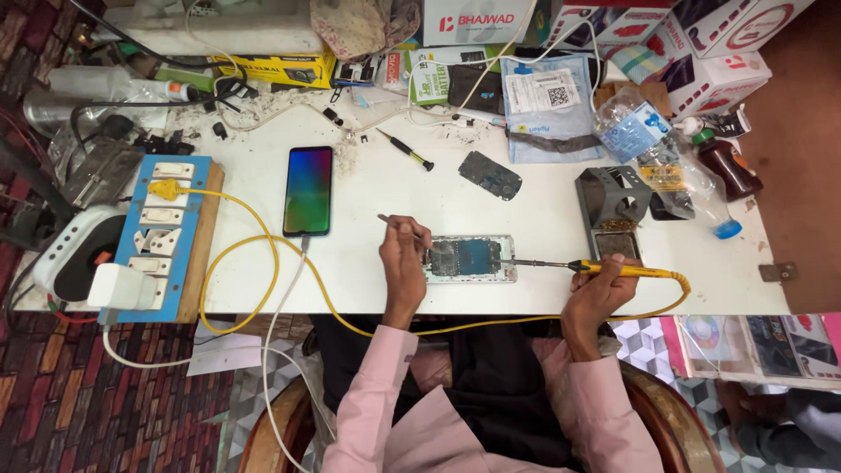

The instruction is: The person uses a soldering iron and tweezers to work on a small electronic component on a cluttered workbench. They repeatedly apply heat and adjust the component while a smartphone remains connected nearby.

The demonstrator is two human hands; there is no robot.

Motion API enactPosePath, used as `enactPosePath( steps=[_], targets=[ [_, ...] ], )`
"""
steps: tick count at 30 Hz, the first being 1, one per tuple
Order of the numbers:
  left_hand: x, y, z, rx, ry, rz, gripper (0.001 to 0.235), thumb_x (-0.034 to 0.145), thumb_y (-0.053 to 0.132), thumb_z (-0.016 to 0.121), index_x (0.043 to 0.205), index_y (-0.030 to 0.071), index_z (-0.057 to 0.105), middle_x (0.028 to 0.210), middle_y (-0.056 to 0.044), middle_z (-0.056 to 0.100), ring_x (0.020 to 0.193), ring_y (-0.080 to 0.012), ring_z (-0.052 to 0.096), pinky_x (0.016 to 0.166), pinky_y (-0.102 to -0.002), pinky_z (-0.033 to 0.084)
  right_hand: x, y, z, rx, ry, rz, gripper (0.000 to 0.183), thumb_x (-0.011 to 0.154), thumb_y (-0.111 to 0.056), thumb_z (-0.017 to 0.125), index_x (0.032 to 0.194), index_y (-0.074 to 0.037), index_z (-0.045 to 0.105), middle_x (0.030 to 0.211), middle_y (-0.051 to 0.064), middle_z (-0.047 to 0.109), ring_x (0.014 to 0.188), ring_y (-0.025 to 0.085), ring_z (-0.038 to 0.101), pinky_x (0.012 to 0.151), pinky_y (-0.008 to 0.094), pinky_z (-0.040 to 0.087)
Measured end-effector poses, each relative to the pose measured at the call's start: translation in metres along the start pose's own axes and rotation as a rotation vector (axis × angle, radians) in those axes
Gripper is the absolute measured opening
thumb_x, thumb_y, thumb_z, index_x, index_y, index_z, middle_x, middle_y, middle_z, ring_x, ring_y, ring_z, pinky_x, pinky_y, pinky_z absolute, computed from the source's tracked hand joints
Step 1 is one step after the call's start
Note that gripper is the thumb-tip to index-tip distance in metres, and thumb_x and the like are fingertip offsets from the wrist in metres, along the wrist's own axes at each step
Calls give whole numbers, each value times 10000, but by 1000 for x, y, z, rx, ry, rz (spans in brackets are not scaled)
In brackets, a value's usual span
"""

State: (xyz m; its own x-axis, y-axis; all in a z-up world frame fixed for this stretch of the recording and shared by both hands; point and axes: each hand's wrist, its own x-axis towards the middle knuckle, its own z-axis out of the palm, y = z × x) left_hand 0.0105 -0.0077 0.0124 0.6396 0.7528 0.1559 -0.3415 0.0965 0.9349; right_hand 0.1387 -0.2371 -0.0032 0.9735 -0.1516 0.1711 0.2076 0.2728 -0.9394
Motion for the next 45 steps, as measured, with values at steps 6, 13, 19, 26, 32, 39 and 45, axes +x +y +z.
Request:
enactPosePath(
  steps=[6, 13, 19, 26, 32, 39, 45],
  targets=[
    [-8, -1, -3, 19, -126, -10, 418, 1122, 457, 371, 936, 100, 484, 752, -9, 551, 650, -63, 430, 580, -246, 347, -4, -3, 2, -16, -19, -17, 254, 1148, -285, 481, 1049, -62, 410, 812, 51, 475, 528, 101, 427, 450, 261, 385],
    [-8, -1, -4, 73, -161, -19, 426, 1115, 463, 380, 928, 100, 500, 739, -10, 568, 615, -65, 404, 569, -245, 356, -7, -2, -1, -88, -3, -25, 283, 1153, -306, 472, 1036, -56, 412, 815, 48, 472, 529, 104, 430, 452, 261, 393],
    [-10, 2, -5, 30, -239, 65, 465, 1135, 472, 388, 894, 84, 474, 796, -19, 474, 748, -108, 491, 683, -274, 422, -7, -2, 2, -78, 13, -12, 271, 1146, -303, 470, 1040, -57, 422, 806, 36, 479, 536, 103, 436, 456, 262, 388],
    [-11, 2, -6, 82, -245, 92, 471, 1127, 478, 346, 888, 84, 441, 754, -22, 454, 730, -131, 446, 719, -298, 421, 11, -15, 3, 103, -47, 124, 323, 1164, -250, 500, 918, -68, 398, 711, 20, 423, 536, 108, 433, 478, 277, 403],
    [-13, 4, -5, 128, -214, 93, 468, 1122, 445, 358, 852, 76, 459, 757, -32, 484, 720, -139, 460, 708, -304, 420, 9, -21, 17, 12, -29, 56, 237, 1128, -207, 503, 946, -73, 430, 727, 10, 445, 516, 101, 420, 453, 269, 379],
    [-16, -4, -6, 85, -222, 89, 454, 1136, 411, 386, 854, 58, 434, 773, -38, 460, 737, -147, 457, 725, -313, 436, -4, -20, 13, -134, -24, -30, 234, 1147, -220, 480, 981, -59, 441, 732, 17, 465, 512, 97, 437, 458, 262, 397],
    [-15, 5, -3, 50, -204, 69, 397, 1140, 296, 391, 865, 18, 461, 806, -37, 452, 754, -146, 443, 786, -317, 460, -3, -25, 19, -179, -52, -57, 231, 1138, -209, 485, 978, -47, 444, 717, 33, 488, 534, 97, 464, 484, 263, 425]
  ],
)
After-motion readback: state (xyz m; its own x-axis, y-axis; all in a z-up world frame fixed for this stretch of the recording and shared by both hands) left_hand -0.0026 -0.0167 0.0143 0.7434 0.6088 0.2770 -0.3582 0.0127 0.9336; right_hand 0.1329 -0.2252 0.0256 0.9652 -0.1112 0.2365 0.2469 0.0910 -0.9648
